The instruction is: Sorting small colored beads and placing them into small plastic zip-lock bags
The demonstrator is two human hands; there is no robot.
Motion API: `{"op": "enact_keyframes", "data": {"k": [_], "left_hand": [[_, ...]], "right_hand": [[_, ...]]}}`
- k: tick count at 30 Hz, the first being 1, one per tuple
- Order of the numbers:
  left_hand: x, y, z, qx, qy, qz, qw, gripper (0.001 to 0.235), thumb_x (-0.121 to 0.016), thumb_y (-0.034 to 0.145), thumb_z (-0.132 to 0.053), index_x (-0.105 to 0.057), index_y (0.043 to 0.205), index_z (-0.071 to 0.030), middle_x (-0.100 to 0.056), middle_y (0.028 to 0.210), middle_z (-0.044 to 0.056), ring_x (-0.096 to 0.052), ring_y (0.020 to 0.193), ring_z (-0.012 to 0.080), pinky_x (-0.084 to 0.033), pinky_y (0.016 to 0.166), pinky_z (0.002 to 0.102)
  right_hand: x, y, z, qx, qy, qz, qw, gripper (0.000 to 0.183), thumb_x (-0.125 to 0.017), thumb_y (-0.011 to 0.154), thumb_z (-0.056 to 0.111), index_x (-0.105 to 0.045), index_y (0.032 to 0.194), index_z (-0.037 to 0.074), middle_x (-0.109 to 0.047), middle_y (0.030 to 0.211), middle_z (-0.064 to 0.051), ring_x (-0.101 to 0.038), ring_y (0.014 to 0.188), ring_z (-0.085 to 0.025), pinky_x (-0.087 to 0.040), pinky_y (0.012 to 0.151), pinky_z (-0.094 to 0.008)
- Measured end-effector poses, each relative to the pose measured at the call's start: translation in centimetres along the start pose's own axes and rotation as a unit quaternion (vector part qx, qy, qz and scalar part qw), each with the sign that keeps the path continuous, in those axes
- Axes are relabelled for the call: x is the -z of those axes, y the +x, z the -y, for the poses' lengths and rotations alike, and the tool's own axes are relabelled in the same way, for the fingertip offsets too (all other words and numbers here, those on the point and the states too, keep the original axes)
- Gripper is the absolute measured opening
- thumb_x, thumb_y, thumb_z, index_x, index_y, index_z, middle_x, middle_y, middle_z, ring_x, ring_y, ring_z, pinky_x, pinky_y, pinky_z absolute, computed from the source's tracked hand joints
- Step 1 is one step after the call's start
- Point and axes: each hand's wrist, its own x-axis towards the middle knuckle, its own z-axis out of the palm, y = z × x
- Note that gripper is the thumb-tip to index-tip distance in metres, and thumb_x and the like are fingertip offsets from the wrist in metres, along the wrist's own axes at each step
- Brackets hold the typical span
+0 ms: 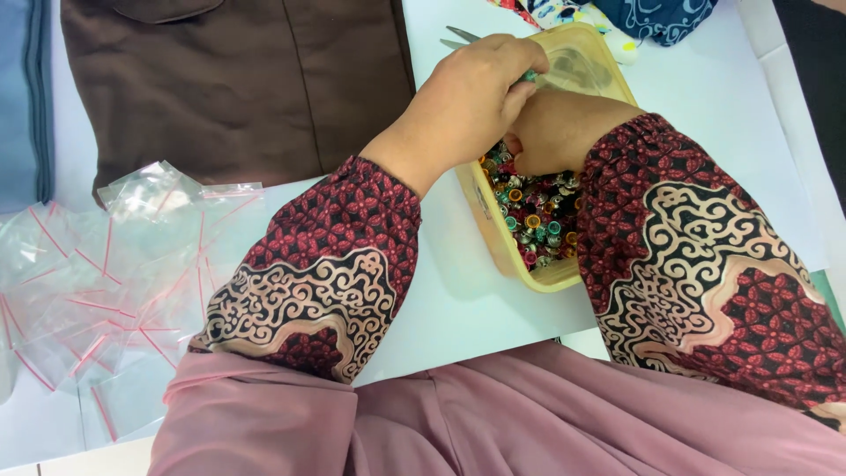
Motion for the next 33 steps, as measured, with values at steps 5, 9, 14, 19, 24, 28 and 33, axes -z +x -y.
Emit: {"op": "enact_keyframes", "data": {"k": [5, 9, 14, 19, 24, 28, 33], "left_hand": [[0.5, -0.4, 1.0, -0.043, -0.012, -0.042, 0.998, 0.026, -0.063, 0.097, -0.006, -0.062, 0.123, -0.012, -0.068, 0.12, 0.009, -0.069, 0.106, 0.0315, -0.055, 0.087, 0.043], [5.5, -4.0, -1.7, -0.09, -0.004, -0.096, 0.991, 0.022, -0.064, 0.099, -0.004, -0.061, 0.12, -0.01, -0.069, 0.114, 0.008, -0.069, 0.104, 0.0294, -0.055, 0.09, 0.041], [12.8, -11.1, -5.7, -0.109, -0.002, -0.066, 0.992, 0.01, -0.057, 0.109, -0.009, -0.062, 0.117, -0.007, -0.067, 0.106, 0.008, -0.066, 0.095, 0.0313, -0.052, 0.086, 0.042], [13.0, -17.9, -2.3, -0.009, 0.008, -0.044, 0.999, 0.014, -0.067, 0.102, -0.006, -0.065, 0.116, -0.006, -0.07, 0.102, 0.008, -0.068, 0.09, 0.0283, -0.055, 0.082, 0.041], [9.7, -22.3, 3.0, 0.038, 0.072, -0.003, 0.997, 0.015, -0.069, 0.097, -0.012, -0.068, 0.112, -0.011, -0.072, 0.101, 0.005, -0.068, 0.088, 0.0281, -0.055, 0.077, 0.04], [9.1, -22.9, 3.9, 0.023, 0.121, 0.005, 0.992, 0.013, -0.072, 0.093, -0.01, -0.066, 0.105, -0.01, -0.066, 0.087, 0.005, -0.063, 0.077, 0.0297, -0.052, 0.069, 0.043], [8.9, -23.5, 3.6, 0.017, 0.173, 0.019, 0.985, 0.012, -0.074, 0.088, -0.012, -0.062, 0.085, -0.014, -0.057, 0.075, 0.001, -0.054, 0.073, 0.0254, -0.048, 0.063, 0.04]], "right_hand": [[0.8, -0.5, -0.1, -0.008, -0.033, -0.03, 0.999, 0.019, -0.064, 0.09, 0.021, -0.065, 0.074, 0.01, -0.065, 0.075, -0.008, -0.061, 0.071, -0.028, -0.046, 0.063, -0.042], [1.1, -4.2, 0.5, 0.073, -0.069, -0.22, 0.97, 0.007, -0.062, 0.086, 0.016, -0.067, 0.083, 0.012, -0.068, 0.082, -0.009, -0.065, 0.081, -0.033, -0.049, 0.069, -0.047], [0.5, -12.4, 7.1, 0.145, -0.108, -0.43, 0.885, 0.007, -0.068, 0.1, 0.014, -0.066, 0.093, 0.013, -0.064, 0.094, -0.005, -0.065, 0.094, -0.029, -0.052, 0.075, -0.045], [-1.3, -11.8, 15.3, 0.43, 0.035, -0.386, 0.815, 0.019, -0.058, 0.094, -0.007, -0.049, 0.081, 0.005, -0.051, 0.086, -0.011, -0.051, 0.076, -0.032, -0.046, 0.073, -0.043], [-5.6, -5.0, 17.1, 0.391, 0.006, -0.44, 0.808, 0.021, -0.059, 0.09, -0.01, -0.05, 0.079, 0.005, -0.05, 0.086, -0.009, -0.048, 0.073, -0.029, -0.048, 0.068, -0.041], [-7.0, -2.7, 17.2, 0.381, 0.019, -0.403, 0.832, 0.018, -0.061, 0.091, -0.008, -0.052, 0.081, 0.005, -0.05, 0.086, -0.01, -0.049, 0.074, -0.03, -0.048, 0.067, -0.042], [-7.5, -1.7, 16.9, 0.356, 0.026, -0.359, 0.862, 0.015, -0.06, 0.093, -0.006, -0.056, 0.082, 0.004, -0.051, 0.083, -0.009, -0.049, 0.071, -0.029, -0.047, 0.066, -0.042]]}}
